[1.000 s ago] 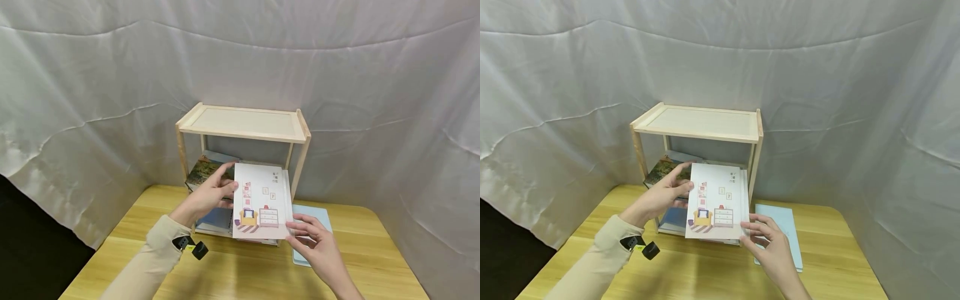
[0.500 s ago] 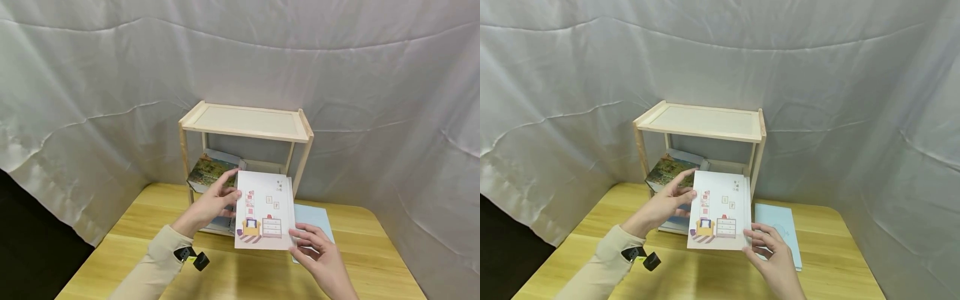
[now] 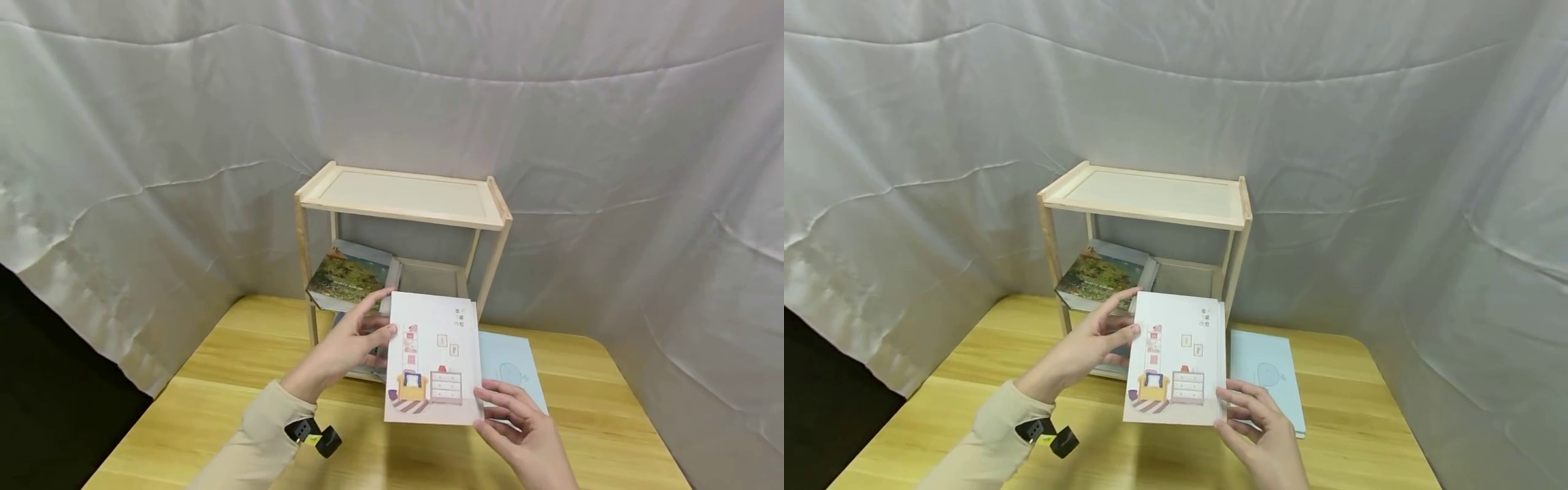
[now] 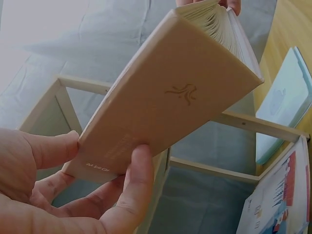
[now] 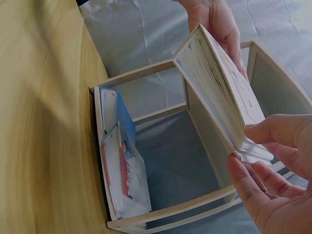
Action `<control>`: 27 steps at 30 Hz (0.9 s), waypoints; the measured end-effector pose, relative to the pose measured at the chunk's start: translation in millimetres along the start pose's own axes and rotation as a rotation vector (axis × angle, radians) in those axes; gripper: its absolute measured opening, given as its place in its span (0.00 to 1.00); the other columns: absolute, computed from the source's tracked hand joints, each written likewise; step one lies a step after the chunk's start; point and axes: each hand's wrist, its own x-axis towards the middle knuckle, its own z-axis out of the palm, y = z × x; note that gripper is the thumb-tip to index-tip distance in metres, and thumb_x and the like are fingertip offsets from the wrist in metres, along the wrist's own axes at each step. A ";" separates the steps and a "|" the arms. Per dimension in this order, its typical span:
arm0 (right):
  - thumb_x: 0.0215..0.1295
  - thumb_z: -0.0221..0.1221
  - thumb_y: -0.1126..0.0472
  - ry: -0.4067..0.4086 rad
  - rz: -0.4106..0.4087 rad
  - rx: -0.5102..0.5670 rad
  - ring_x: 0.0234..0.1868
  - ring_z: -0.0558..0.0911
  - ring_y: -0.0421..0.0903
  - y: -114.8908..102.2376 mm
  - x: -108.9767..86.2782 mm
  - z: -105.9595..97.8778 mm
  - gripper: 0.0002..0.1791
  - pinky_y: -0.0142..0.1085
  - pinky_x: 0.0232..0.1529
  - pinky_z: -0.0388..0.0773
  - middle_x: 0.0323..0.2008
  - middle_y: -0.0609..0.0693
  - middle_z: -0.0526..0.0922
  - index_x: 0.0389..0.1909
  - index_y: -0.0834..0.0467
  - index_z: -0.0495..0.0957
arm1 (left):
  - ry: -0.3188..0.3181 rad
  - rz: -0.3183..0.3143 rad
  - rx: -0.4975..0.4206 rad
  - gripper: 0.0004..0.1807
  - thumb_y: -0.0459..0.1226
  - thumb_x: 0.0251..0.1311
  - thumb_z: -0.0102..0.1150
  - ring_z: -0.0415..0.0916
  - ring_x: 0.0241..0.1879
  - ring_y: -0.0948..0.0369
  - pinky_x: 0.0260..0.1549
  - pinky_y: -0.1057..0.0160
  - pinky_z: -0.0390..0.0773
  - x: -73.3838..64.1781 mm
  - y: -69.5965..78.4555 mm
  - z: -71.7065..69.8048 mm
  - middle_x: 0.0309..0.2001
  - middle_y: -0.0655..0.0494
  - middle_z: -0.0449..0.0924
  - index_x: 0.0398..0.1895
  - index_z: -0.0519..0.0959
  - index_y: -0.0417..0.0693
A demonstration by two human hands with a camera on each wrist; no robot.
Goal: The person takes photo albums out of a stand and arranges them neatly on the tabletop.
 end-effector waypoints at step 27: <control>0.54 0.74 0.59 -0.063 0.326 0.091 0.46 0.82 0.49 14.0 -23.5 -4.9 0.27 0.31 0.49 0.85 0.65 0.51 0.72 0.57 0.53 0.82 | -0.052 -0.023 -0.077 0.37 0.35 0.73 0.55 0.84 0.44 0.49 0.40 0.52 0.88 -10.5 -30.7 17.5 0.60 0.36 0.71 0.79 0.54 0.69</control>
